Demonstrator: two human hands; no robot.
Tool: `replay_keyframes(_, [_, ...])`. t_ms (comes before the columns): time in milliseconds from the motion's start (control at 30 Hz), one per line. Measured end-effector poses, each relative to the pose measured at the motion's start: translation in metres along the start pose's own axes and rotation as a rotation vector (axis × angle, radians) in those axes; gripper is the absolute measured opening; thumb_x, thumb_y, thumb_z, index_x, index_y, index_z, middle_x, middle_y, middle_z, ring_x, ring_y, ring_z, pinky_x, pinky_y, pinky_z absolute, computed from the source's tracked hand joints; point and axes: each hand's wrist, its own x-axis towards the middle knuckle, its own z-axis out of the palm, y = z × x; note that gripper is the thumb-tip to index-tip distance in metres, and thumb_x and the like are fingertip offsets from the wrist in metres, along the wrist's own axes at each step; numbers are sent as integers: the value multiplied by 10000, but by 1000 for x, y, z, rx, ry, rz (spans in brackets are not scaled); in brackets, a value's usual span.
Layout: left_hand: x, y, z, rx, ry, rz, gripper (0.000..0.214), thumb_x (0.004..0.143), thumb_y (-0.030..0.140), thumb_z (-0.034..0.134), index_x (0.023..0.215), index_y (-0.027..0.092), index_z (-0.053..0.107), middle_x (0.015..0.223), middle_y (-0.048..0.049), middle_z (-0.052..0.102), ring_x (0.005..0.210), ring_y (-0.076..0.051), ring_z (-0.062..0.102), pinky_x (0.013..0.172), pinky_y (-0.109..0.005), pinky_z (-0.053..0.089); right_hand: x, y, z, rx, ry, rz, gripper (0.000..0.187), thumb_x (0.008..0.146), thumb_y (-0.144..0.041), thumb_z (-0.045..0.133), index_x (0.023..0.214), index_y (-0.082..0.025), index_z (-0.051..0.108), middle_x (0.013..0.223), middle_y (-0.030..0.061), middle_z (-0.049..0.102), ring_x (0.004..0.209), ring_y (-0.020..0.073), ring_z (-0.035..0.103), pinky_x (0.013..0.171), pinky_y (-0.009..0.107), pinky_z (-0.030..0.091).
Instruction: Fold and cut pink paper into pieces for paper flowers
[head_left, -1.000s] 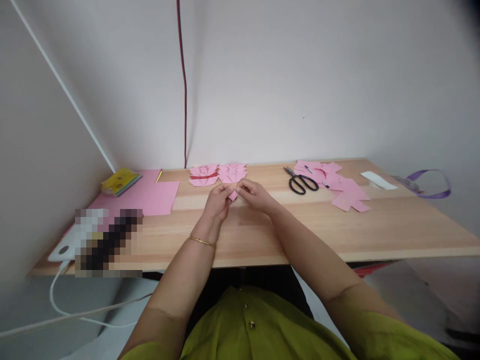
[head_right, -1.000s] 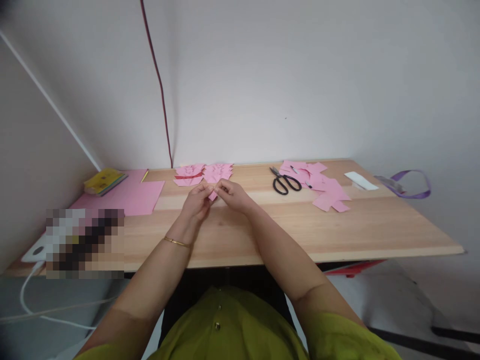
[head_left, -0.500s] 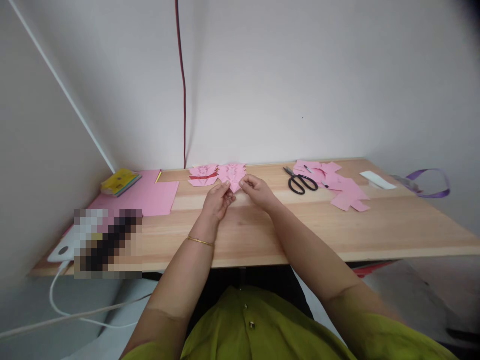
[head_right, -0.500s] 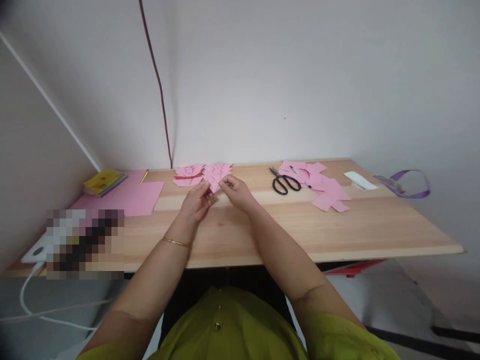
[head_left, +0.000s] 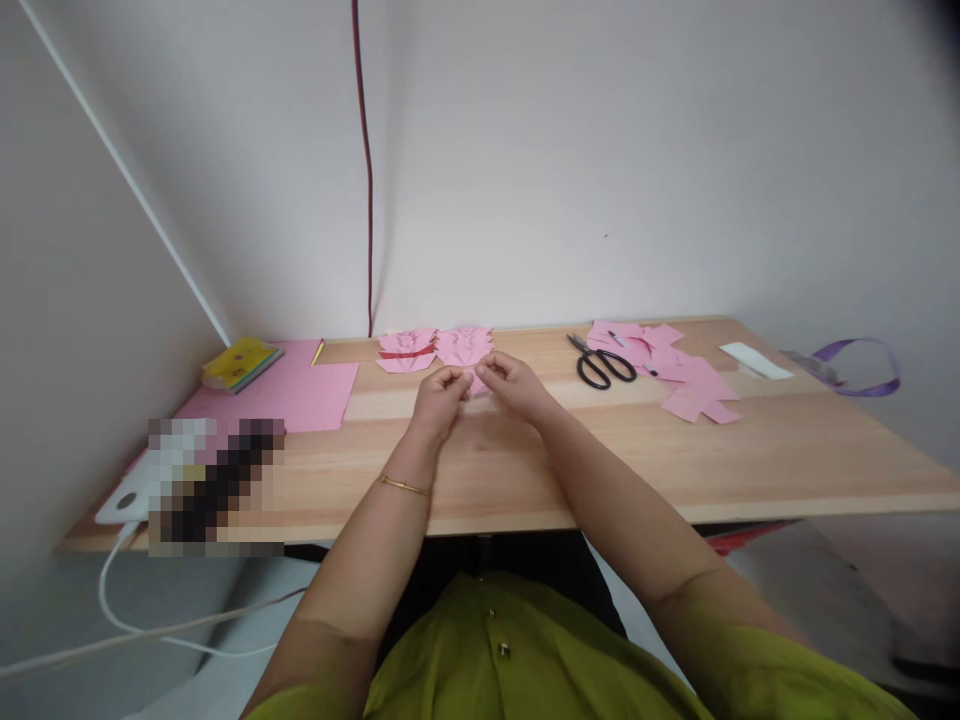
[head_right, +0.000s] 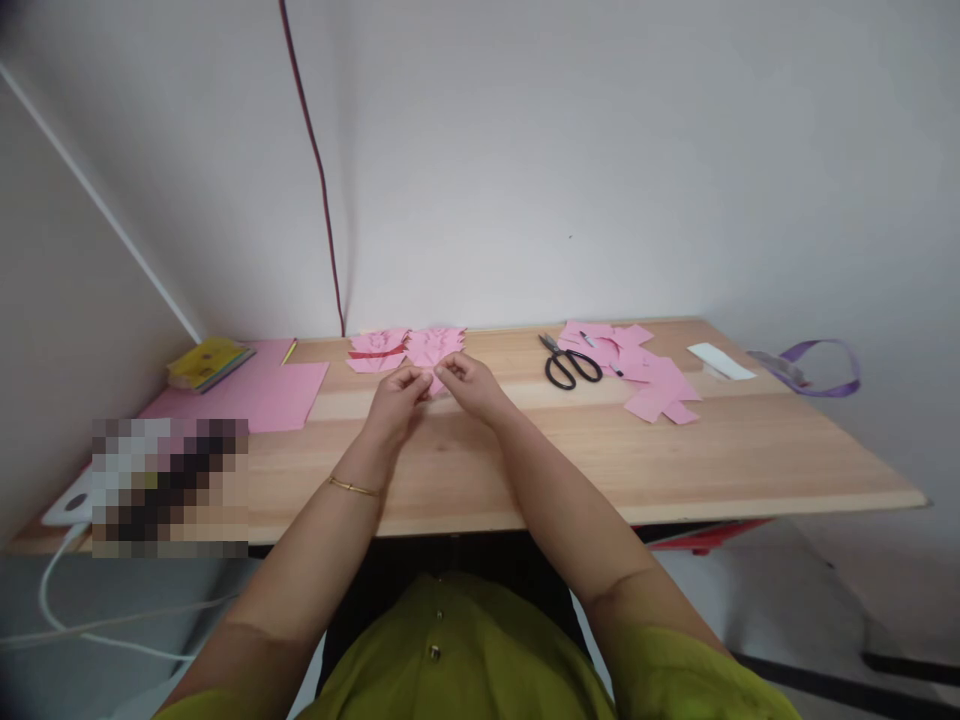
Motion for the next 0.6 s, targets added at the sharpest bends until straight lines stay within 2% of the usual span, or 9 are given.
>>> replay_keyframes(100, [-2, 0, 1, 19, -32, -30, 220, 696, 342, 685, 646, 160, 572, 535, 42, 497, 522, -86, 448, 554, -220, 358, -1, -1, -1, -86, -21, -24, 231, 815, -390, 513, 710, -184, 496, 636, -31, 451, 596, 109, 392, 582, 244, 321])
replay_keyframes(200, [-3, 2, 1, 42, -22, 26, 216, 699, 334, 686, 637, 156, 580, 550, 38, 501, 543, -83, 453, 569, -213, 358, -2, -1, -1, -102, -46, -52, 224, 825, -380, 502, 722, -181, 493, 642, -31, 449, 598, 108, 388, 583, 243, 314])
replay_keyframes(300, [-3, 4, 2, -34, -29, 20, 216, 677, 304, 706, 605, 149, 574, 552, 33, 504, 554, -77, 456, 572, -201, 361, -3, -2, -1, -83, -69, -54, 231, 832, -386, 499, 725, -182, 487, 637, -35, 432, 593, 107, 377, 580, 242, 309])
replay_keyframes(467, [-2, 4, 3, -303, -16, -189, 295, 677, 380, 725, 636, 158, 535, 538, 38, 491, 507, -76, 471, 562, -218, 424, -3, -4, 0, 16, -70, -51, 245, 832, -409, 517, 741, -182, 508, 660, -30, 448, 618, 111, 393, 610, 244, 329])
replay_keyframes(533, [-2, 5, 2, -340, -2, -302, 326, 707, 433, 699, 662, 167, 515, 538, 37, 493, 484, -90, 493, 561, -259, 465, -2, -4, 0, 60, -78, -68, 240, 832, -408, 525, 755, -180, 523, 682, -25, 466, 645, 114, 414, 636, 247, 341])
replay_keyframes(600, [-3, 5, 0, -352, -38, -447, 310, 737, 433, 674, 699, 162, 528, 558, 11, 541, 475, -109, 523, 546, -288, 486, -2, -4, -1, 95, -68, -78, 240, 833, -410, 530, 760, -182, 528, 692, -23, 471, 659, 117, 423, 650, 249, 349])
